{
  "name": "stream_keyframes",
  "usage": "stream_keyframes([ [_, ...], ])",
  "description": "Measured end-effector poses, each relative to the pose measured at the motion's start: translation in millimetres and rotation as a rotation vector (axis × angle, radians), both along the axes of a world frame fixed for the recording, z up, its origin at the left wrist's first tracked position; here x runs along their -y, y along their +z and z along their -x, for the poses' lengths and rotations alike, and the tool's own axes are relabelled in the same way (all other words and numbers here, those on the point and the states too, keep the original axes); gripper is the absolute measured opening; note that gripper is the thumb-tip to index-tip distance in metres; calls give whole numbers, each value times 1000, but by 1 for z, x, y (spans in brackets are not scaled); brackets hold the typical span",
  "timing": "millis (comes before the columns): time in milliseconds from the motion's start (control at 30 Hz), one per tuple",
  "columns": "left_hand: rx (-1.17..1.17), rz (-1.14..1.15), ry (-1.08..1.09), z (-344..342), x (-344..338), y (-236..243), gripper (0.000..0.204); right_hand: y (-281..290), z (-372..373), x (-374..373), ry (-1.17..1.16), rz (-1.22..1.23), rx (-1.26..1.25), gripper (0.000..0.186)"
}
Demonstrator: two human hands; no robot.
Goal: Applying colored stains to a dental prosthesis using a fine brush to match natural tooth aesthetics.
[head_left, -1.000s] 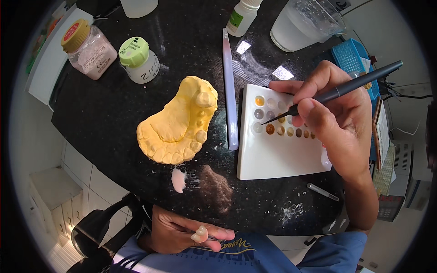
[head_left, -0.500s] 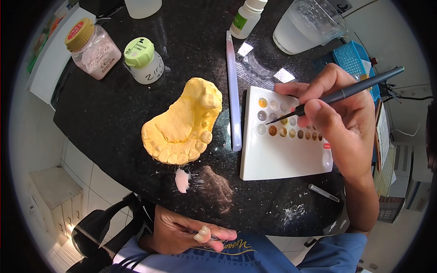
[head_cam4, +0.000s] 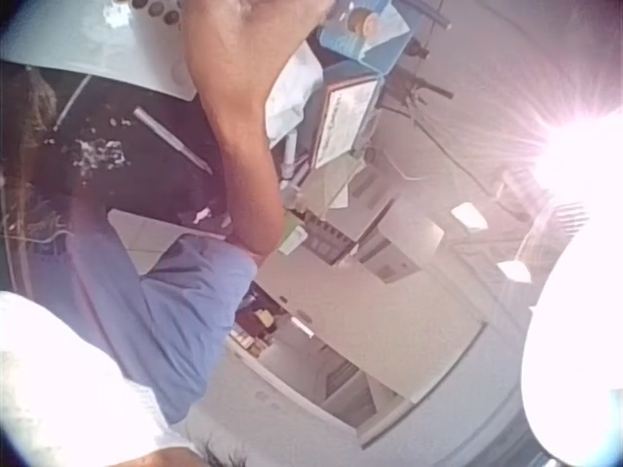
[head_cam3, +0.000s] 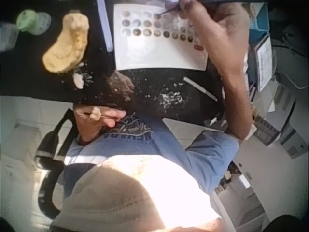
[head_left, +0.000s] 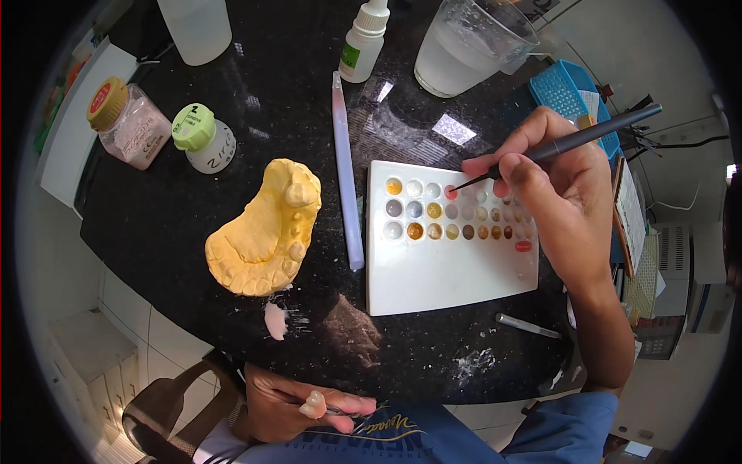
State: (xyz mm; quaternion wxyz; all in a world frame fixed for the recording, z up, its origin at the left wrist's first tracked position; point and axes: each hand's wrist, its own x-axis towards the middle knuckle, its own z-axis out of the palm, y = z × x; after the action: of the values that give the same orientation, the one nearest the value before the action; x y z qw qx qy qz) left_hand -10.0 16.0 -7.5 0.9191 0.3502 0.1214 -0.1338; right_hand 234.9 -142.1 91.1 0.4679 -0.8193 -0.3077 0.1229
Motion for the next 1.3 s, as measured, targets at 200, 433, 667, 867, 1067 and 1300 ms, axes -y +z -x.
stream_keyframes([
  [200, 14, -38, 2, 3, 2, -3, 29, -3, -3, 3, 52, 0, 29, 3],
  [433, -28, 62, 68, 5, 3, -4, 29, -1, -3, 3, 59, -9, 7, 4],
  [667, -114, 99, -29, 5, -4, -3, 24, -2, -1, 3, 51, -7, 29, 4],
  [867, 32, 57, 74, 7, 3, -2, 28, -2, 2, 4, 67, -1, 35, 6],
  [1067, 180, -57, 105, -15, 5, 4, 18, 30, 43, 38, -151, -111, 219, 17],
  [1300, 280, -105, 256, -14, 14, -2, 16, 0, 150, 44, -55, -273, 193, 28],
])
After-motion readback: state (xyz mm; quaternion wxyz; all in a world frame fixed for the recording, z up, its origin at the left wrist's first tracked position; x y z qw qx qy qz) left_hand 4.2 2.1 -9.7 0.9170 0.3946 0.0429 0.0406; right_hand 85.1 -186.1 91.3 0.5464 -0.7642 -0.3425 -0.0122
